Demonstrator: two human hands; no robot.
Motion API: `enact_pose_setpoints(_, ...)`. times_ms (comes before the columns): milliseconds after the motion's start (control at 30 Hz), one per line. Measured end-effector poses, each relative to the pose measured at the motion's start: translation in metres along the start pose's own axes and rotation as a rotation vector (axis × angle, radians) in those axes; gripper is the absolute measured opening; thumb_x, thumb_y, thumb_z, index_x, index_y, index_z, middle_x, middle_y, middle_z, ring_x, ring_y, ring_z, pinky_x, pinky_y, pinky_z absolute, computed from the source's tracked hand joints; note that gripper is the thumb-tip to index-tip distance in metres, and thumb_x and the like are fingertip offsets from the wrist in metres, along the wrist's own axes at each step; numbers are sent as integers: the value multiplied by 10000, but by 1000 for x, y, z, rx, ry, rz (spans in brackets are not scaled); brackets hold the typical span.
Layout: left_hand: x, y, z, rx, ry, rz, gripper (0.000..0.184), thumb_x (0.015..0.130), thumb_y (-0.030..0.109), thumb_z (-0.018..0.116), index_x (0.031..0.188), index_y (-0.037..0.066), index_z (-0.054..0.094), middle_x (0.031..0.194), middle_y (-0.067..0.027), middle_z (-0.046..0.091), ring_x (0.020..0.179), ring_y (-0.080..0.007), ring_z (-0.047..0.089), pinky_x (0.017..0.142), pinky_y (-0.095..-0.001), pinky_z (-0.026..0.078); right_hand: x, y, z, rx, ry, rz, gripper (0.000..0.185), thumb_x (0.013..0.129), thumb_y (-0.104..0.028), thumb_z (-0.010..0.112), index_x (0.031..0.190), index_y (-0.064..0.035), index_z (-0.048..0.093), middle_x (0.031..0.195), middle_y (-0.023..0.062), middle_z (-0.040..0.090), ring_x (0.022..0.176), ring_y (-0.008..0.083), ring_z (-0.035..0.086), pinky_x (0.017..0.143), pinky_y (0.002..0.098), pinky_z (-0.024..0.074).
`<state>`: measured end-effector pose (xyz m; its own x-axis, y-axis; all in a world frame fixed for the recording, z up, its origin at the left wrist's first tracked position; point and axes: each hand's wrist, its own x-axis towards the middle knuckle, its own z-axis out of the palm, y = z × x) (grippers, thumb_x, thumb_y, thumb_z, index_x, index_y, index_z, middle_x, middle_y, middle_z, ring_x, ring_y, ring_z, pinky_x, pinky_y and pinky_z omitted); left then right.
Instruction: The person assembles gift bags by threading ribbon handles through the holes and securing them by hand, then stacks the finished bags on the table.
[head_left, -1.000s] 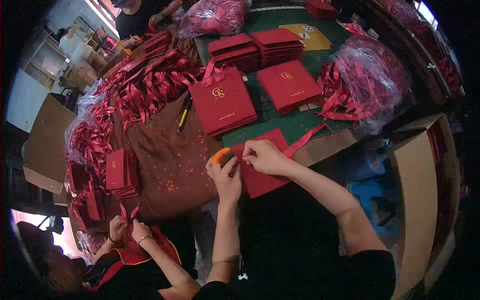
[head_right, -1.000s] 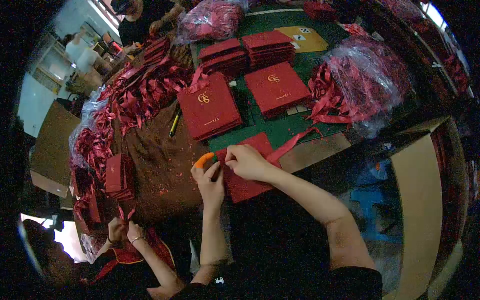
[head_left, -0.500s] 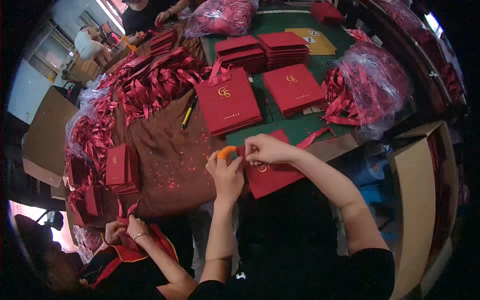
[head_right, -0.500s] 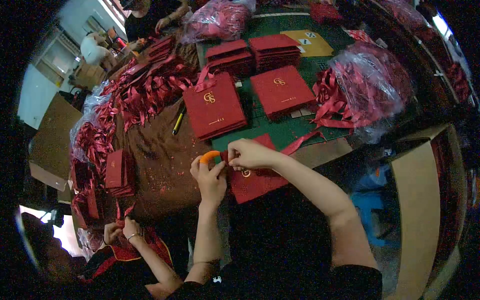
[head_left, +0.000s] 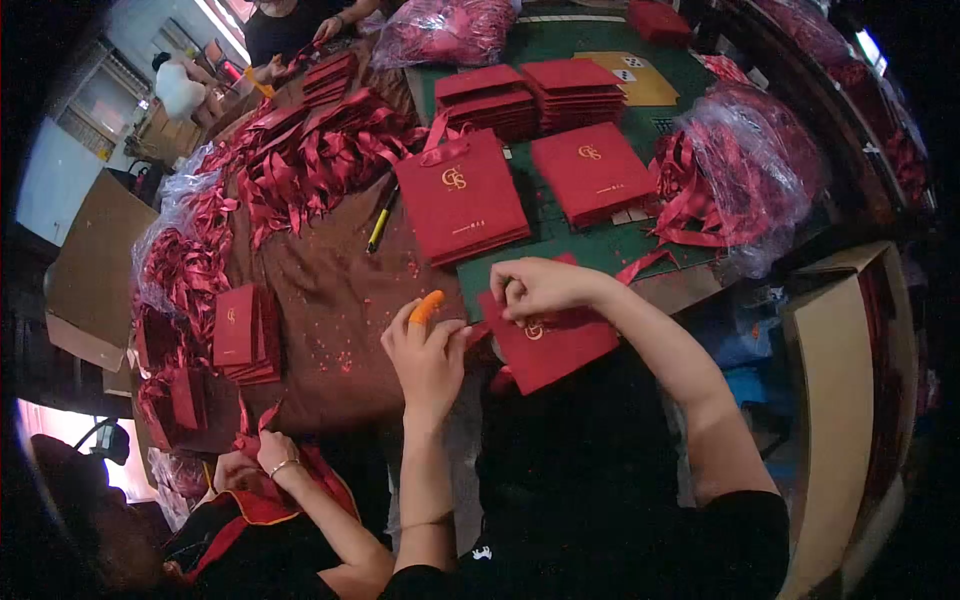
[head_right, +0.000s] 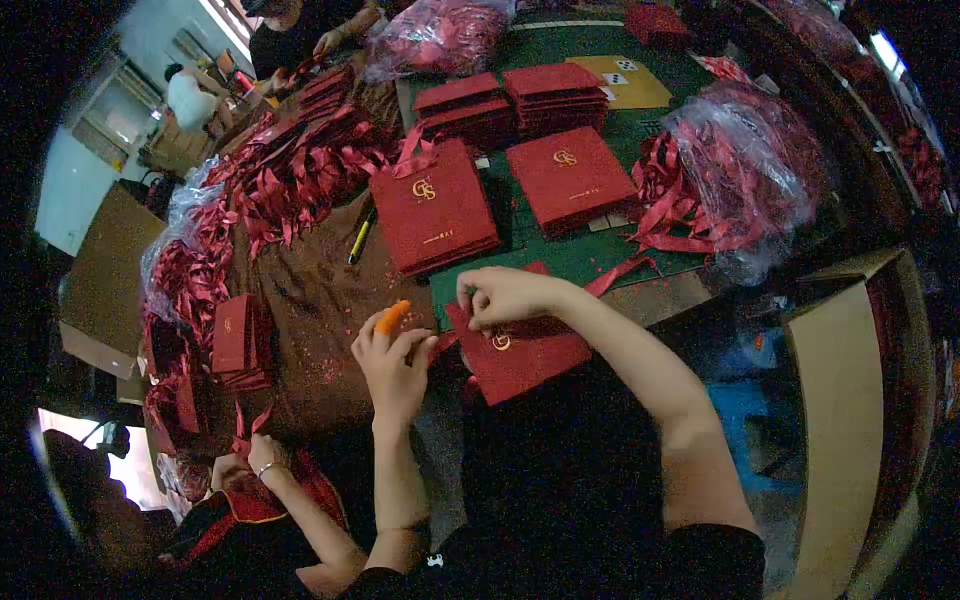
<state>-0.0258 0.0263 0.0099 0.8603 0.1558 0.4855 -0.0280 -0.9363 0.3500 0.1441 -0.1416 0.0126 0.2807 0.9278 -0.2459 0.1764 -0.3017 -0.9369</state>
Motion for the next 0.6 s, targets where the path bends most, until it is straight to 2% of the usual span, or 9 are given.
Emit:
enact_pose_setpoints(100, -6, -2, 11, -29, -47, -6, 185, 814, 162, 717, 997, 156, 691, 1239, -49, 545, 1212, -293, 421, 997, -452, 282, -4, -3, 3, 4, 39, -57, 181, 821, -85, 662, 879, 8, 518, 727, 118, 659, 669, 162, 664, 587, 307, 496)
enact_pose_setpoints(200, -6, 14, 25, -82, -2, -42, 194, 795, 159, 718, 986, 141, 689, 1210, -60, 556, 1197, -298, 430, 983, -451, 307, -5, 0, 8, 2, 80, -66, 135, 818, -52, 654, 845, -2, 531, 670, 77, 650, 623, 108, 621, 549, 264, 463)
enact_pose_setpoints(233, -7, 15, 29, -68, 54, -51, 196, 774, 157, 718, 967, 136, 691, 1195, -64, 564, 1163, -297, 461, 958, -440, 333, -3, 1, 11, -6, 120, -79, 129, 815, -56, 657, 821, -4, 540, 653, 73, 650, 619, 105, 623, 553, 258, 465)
enact_pose_setpoints(333, -10, 17, 29, -122, 34, -117, 212, 784, 147, 720, 993, 127, 690, 1217, -72, 554, 1195, -311, 422, 996, -457, 305, -8, -5, 10, -9, 110, -19, 123, 813, -58, 658, 810, -3, 548, 654, 69, 647, 621, 104, 624, 562, 254, 468)
enact_pose_setpoints(600, -20, 19, 41, -213, 2, -297, 273, 772, 142, 736, 1037, 109, 679, 1277, -111, 498, 1246, -328, 356, 1052, -468, 273, -5, 7, 12, 3, 130, -121, 130, 809, -78, 680, 789, 5, 583, 679, 72, 649, 633, 106, 623, 568, 260, 474)
